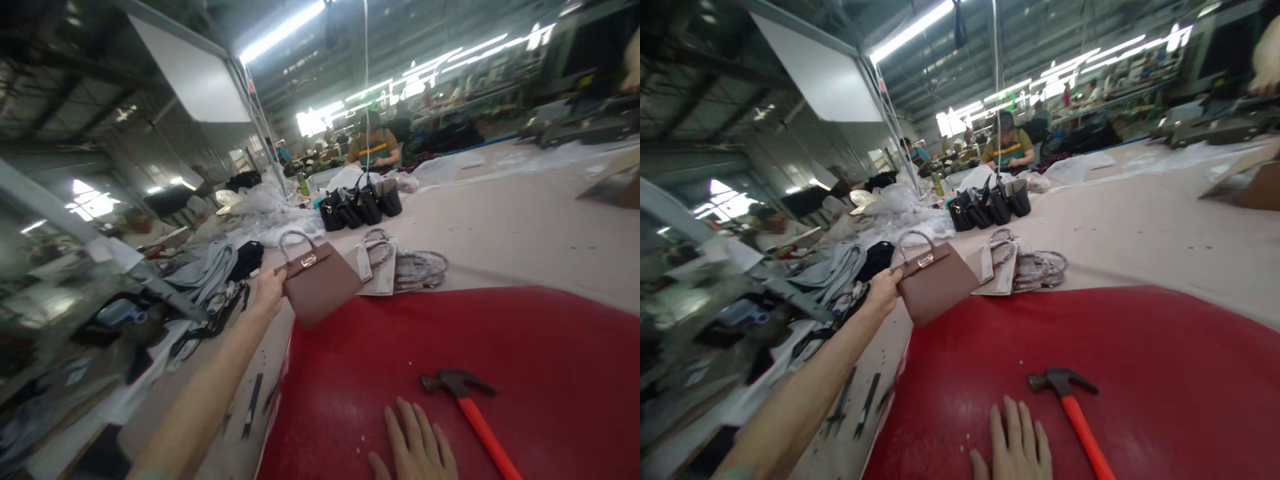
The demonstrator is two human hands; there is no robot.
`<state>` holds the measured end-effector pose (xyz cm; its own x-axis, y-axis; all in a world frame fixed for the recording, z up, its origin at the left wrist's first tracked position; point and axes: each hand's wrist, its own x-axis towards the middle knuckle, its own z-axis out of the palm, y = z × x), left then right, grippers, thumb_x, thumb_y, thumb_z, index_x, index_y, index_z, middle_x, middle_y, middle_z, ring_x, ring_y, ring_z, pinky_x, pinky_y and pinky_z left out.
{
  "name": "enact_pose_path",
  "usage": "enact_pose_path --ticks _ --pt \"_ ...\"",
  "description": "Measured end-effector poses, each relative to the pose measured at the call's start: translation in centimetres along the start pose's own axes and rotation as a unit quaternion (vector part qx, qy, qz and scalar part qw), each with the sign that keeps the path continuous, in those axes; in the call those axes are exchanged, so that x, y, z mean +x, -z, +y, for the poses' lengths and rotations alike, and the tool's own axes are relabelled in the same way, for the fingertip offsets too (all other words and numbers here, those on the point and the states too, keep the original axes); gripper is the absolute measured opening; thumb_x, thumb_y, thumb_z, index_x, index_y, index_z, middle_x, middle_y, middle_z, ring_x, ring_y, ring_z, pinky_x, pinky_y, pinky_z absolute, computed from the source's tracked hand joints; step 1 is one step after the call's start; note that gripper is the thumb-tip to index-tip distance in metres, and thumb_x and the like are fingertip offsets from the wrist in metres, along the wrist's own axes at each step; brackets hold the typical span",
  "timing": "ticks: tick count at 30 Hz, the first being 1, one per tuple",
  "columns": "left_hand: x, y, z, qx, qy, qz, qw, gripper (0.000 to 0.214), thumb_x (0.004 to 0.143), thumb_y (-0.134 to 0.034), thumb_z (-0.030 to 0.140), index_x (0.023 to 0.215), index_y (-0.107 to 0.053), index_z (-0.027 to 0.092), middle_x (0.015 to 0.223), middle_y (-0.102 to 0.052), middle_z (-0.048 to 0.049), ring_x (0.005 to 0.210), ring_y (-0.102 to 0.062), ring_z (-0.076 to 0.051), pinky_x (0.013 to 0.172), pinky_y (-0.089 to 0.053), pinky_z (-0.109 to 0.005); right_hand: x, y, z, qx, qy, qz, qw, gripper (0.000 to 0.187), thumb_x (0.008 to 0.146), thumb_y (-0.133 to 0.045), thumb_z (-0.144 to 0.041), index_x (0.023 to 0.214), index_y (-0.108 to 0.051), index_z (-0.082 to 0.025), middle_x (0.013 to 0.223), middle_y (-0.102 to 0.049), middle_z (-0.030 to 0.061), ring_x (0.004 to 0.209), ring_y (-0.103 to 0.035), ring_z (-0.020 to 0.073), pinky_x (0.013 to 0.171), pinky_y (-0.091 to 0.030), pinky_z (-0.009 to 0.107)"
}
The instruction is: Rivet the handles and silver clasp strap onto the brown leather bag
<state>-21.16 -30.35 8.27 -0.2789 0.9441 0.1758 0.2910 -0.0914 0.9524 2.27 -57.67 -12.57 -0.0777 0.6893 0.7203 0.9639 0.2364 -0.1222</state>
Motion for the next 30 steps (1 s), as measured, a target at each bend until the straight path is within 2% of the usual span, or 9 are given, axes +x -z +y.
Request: enact_pose_path --ticks 3,6,9,11,16,23,30 --pt "-5.5 1.7 -3.0 -0.048 0.070 -0.067 0.994 0.034 0.071 -0.068 0.039 0.089 -0.070 0.011 0.077 -0.073 -0.0080 0.067 -0.068 -0.021 0.066 -0.055 -0.033 1.4 2.5 -0.3 0.099 -0.090 -0.016 0.991 0.047 0.100 -0.045 -0.045 0.135 -0.056 -0.015 0.131 -0.065 0.0190 0.121 -0.060 0.0370 0.097 -0.047 0.056" --pt "-11.8 2.3 -6.7 -0.060 0.143 -0.108 0.982 0.027 0.072 -0.067 0.035 0.086 -0.071 0.012 0.073 -0.073 -0.0076 0.063 -0.067 -0.021 0.064 -0.055 -0.032 2.2 4.6 -0.3 0.217 -0.208 0.009 0.954 0.041 0.104 -0.041 -0.037 0.138 -0.052 -0.017 0.133 -0.062 0.0171 0.125 -0.058 0.0303 0.101 -0.049 0.051" --pt "-17.0 2.3 -9.4 -0.053 0.190 -0.115 0.974 0.019 0.076 -0.066 0.027 0.087 -0.072 0.014 0.075 -0.075 -0.0060 0.066 -0.067 -0.019 0.066 -0.053 -0.029 2.4 5.5 0.0 0.270 -0.228 0.001 0.936 0.036 0.104 -0.044 -0.036 0.133 -0.055 -0.018 0.129 -0.064 0.0154 0.123 -0.060 0.0281 0.103 -0.049 0.049" --pt "-19.3 2.4 -10.1 -0.018 0.174 -0.122 0.977 0.018 0.081 -0.063 0.023 0.093 -0.074 0.015 0.085 -0.077 -0.0059 0.076 -0.069 -0.019 0.073 -0.052 -0.027 2.4 5.6 0.1 0.271 -0.210 -0.017 0.939 0.035 0.103 -0.047 -0.038 0.130 -0.058 -0.018 0.125 -0.066 0.0150 0.120 -0.061 0.0282 0.102 -0.050 0.049" --pt "-21.2 2.8 -9.3 0.117 0.069 -0.185 0.973 0.027 0.091 -0.052 0.016 0.106 -0.074 0.017 0.103 -0.078 -0.0056 0.098 -0.071 -0.020 0.088 -0.052 -0.028 2.6 5.2 0.0 0.238 -0.162 -0.043 0.957 0.035 0.101 -0.049 -0.041 0.126 -0.060 -0.017 0.122 -0.069 0.0154 0.117 -0.063 0.0295 0.100 -0.050 0.049" --pt "-21.3 3.8 -8.4 0.180 0.054 -0.220 0.957 0.030 0.094 -0.049 0.012 0.111 -0.074 0.015 0.109 -0.078 -0.0081 0.105 -0.071 -0.021 0.098 -0.053 -0.031 2.7 5.2 0.4 0.208 -0.091 -0.072 0.971 0.032 0.099 -0.052 -0.042 0.118 -0.062 -0.018 0.114 -0.071 0.0135 0.107 -0.066 0.0293 0.092 -0.052 0.046" --pt "-23.0 5.1 -8.7 0.303 0.008 -0.203 0.931 0.035 0.097 -0.051 0.017 0.127 -0.067 0.013 0.119 -0.075 -0.0147 0.116 -0.069 -0.026 0.102 -0.052 -0.036 4.8 5.9 0.2 0.145 -0.062 -0.120 0.980 0.028 0.097 -0.051 -0.035 0.118 -0.062 -0.019 0.119 -0.068 0.0138 0.106 -0.064 0.0317 0.087 -0.052 0.048"
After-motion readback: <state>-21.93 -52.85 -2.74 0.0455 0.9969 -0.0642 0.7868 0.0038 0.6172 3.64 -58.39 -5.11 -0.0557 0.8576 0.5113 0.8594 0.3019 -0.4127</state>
